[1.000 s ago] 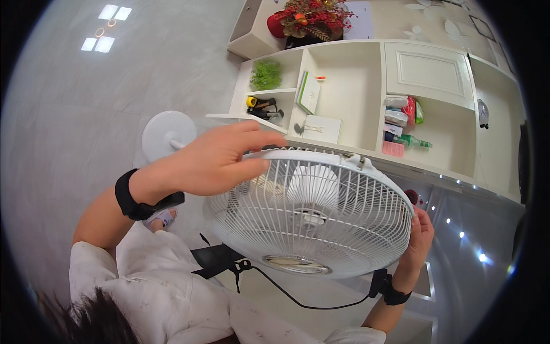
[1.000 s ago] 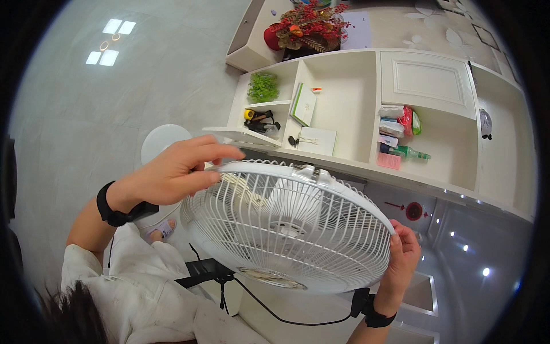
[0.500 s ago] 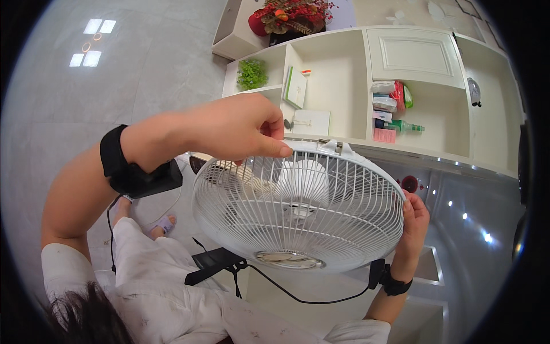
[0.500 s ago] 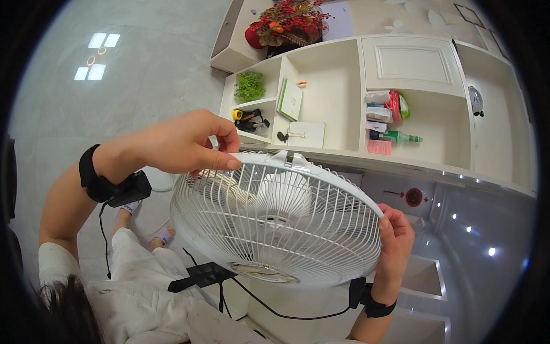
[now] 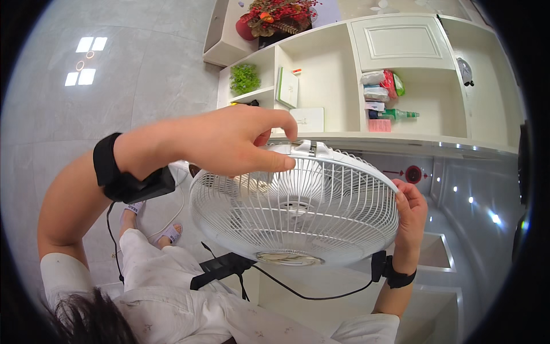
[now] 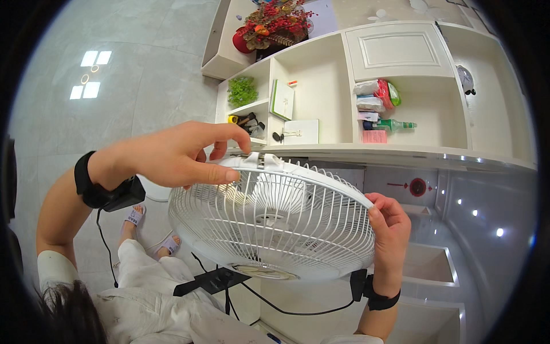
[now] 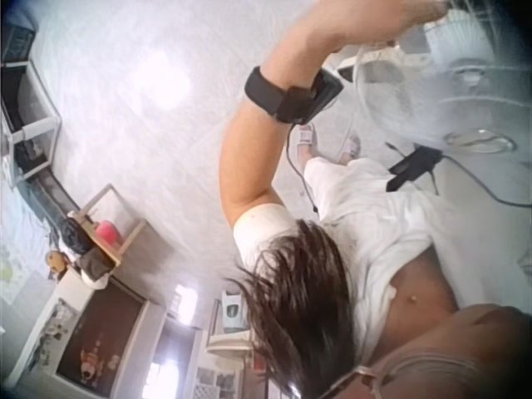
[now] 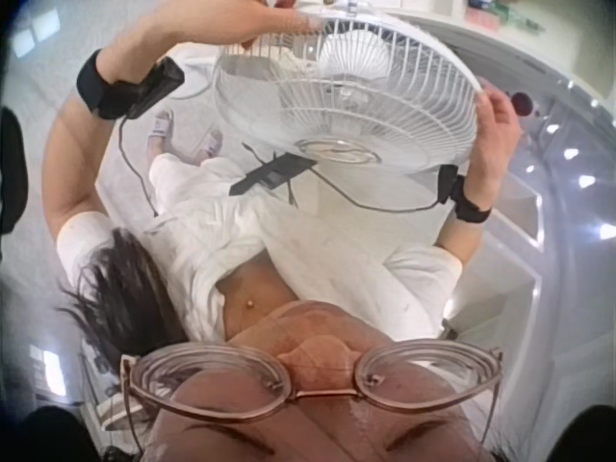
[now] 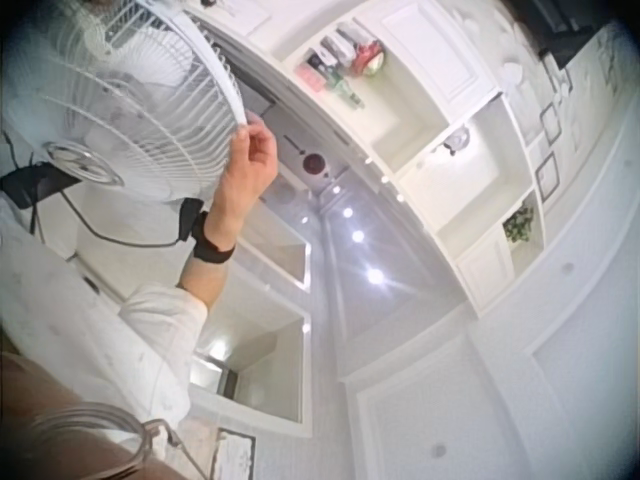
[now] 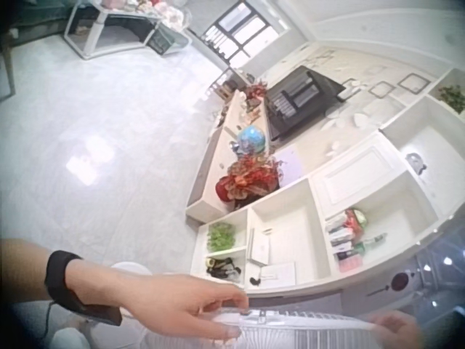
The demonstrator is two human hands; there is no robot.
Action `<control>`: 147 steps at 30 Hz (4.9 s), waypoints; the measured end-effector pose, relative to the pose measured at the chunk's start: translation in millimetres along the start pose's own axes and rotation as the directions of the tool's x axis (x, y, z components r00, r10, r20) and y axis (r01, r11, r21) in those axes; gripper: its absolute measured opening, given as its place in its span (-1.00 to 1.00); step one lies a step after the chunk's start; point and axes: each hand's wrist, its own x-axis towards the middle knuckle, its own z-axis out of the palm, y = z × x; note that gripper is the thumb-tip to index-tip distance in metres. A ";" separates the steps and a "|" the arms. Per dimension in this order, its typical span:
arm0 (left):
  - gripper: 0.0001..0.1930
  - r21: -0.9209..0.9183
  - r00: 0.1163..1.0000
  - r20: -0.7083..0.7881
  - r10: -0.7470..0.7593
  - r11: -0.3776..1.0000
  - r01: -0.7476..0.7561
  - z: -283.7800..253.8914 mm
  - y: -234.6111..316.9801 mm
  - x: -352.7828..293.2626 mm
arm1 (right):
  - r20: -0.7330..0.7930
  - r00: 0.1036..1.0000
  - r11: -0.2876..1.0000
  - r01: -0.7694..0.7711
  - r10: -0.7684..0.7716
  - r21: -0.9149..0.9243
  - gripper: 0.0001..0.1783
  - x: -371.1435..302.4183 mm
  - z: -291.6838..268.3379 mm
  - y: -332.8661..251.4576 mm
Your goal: The person assembles a white pedestal fan by attaching the front and rear wire cages to the fan head. They use a screwdriver to tighten the screws securing the cages and adjust the fan head angle.
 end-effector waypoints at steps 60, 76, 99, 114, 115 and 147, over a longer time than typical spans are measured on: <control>-0.73 0.185 0.894 0.358 -0.271 0.959 0.217 -8.2 76.4 33.3 | 0.282 0.959 0.998 -0.021 0.036 -0.056 -0.68 -5.8 -1.2 -11.1; -0.77 0.314 0.904 0.406 -0.137 0.949 0.002 -2.7 79.0 43.1 | 0.311 0.949 0.998 -0.050 0.060 -0.040 -0.59 -3.5 -7.7 -10.2; -0.73 0.410 0.922 0.329 -0.203 0.910 0.054 9.3 89.1 32.8 | 0.445 0.789 0.732 -0.007 0.423 -0.682 -0.66 16.9 95.8 -91.1; -0.72 0.571 0.987 0.160 0.025 0.813 -0.114 31.1 80.4 10.6 | 0.463 0.872 0.790 0.170 0.159 -0.590 -0.66 -14.2 98.1 -77.3; -0.71 0.592 0.987 0.161 0.023 0.798 -0.115 32.3 80.8 8.8 | 0.492 0.857 0.793 0.190 0.154 -0.579 -0.65 -14.5 97.3 -76.3; -0.69 0.278 0.942 0.333 0.039 0.951 -0.137 7.9 38.5 11.1 | 0.540 0.815 0.848 0.122 0.210 -0.515 -0.61 3.0 92.4 -72.6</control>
